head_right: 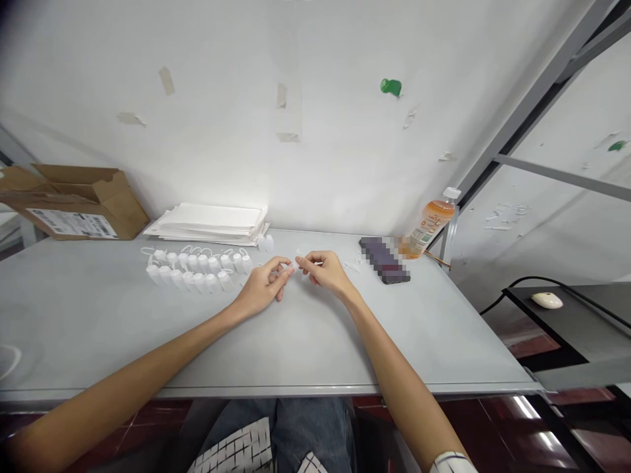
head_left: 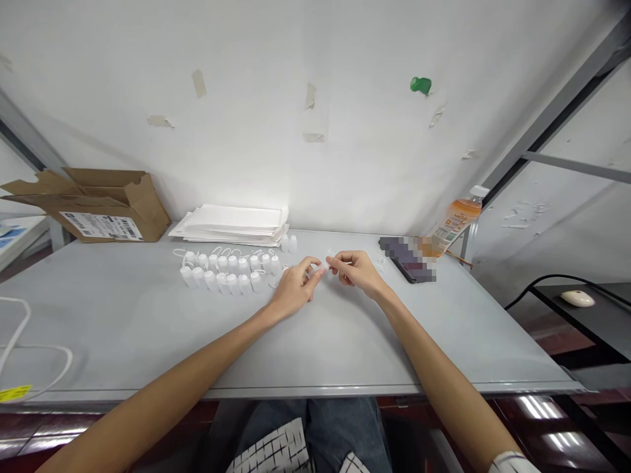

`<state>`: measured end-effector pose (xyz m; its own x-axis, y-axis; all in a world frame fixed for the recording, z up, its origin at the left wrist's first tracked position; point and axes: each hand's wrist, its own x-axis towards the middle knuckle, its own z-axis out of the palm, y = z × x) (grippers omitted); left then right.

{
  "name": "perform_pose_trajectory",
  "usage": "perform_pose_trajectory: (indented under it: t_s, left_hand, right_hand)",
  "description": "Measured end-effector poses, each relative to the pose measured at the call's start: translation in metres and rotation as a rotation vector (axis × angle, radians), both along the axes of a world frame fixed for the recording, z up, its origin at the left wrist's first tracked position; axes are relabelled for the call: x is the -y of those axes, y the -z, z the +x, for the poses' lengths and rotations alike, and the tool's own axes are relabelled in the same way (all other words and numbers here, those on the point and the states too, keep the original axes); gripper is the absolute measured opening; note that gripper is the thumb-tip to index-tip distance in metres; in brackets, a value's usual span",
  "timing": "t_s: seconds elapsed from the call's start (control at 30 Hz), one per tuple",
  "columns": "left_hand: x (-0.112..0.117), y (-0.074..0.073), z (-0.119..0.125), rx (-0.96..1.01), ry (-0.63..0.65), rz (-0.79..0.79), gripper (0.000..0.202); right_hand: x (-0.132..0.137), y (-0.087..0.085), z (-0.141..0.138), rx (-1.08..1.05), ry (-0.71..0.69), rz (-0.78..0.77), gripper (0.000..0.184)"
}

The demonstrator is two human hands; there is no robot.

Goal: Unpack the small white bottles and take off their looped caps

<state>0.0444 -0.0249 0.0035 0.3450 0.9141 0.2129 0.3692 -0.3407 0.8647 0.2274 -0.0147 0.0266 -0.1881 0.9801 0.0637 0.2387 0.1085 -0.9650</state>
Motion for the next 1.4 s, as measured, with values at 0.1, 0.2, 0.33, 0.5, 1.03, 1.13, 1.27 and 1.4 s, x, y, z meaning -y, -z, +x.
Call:
perform_pose_trajectory:
  t_s: [0.1,0.2,0.33,0.5,1.03,1.13,1.27,1.4]
  left_hand:
    - [0.000,0.000,0.000,-0.001,0.001,-0.007,0.031]
    - [0.000,0.000,-0.001,0.004,0.018,-0.019,0.031]
    - [0.000,-0.001,-0.001,-0.024,0.016,-0.014,0.030]
    - [0.000,-0.003,-0.002,-0.018,0.026,-0.035,0.029]
    - [-0.001,0.005,-0.002,0.060,0.039,-0.114,0.031]
    - [-0.002,0.007,-0.002,0.098,0.050,-0.133,0.030]
    - [-0.004,0.011,-0.001,0.186,0.056,-0.201,0.031]
    - [-0.006,0.011,-0.001,0.274,0.075,-0.263,0.032]
  right_hand:
    - [-0.001,-0.001,0.003,-0.005,-0.042,-0.022,0.046]
    - [-0.001,-0.003,0.005,-0.007,-0.097,-0.075,0.045]
    - [0.001,-0.005,0.007,0.004,-0.145,-0.108,0.043]
    - [0.001,-0.004,0.008,-0.021,-0.183,-0.143,0.044]
    - [0.001,0.002,0.004,-0.141,-0.227,-0.162,0.041]
    - [0.001,0.002,0.004,-0.142,-0.228,-0.145,0.039]
    - [0.001,0.002,0.003,-0.146,-0.226,-0.131,0.038]
    - [0.002,0.001,0.001,-0.158,-0.214,-0.113,0.036]
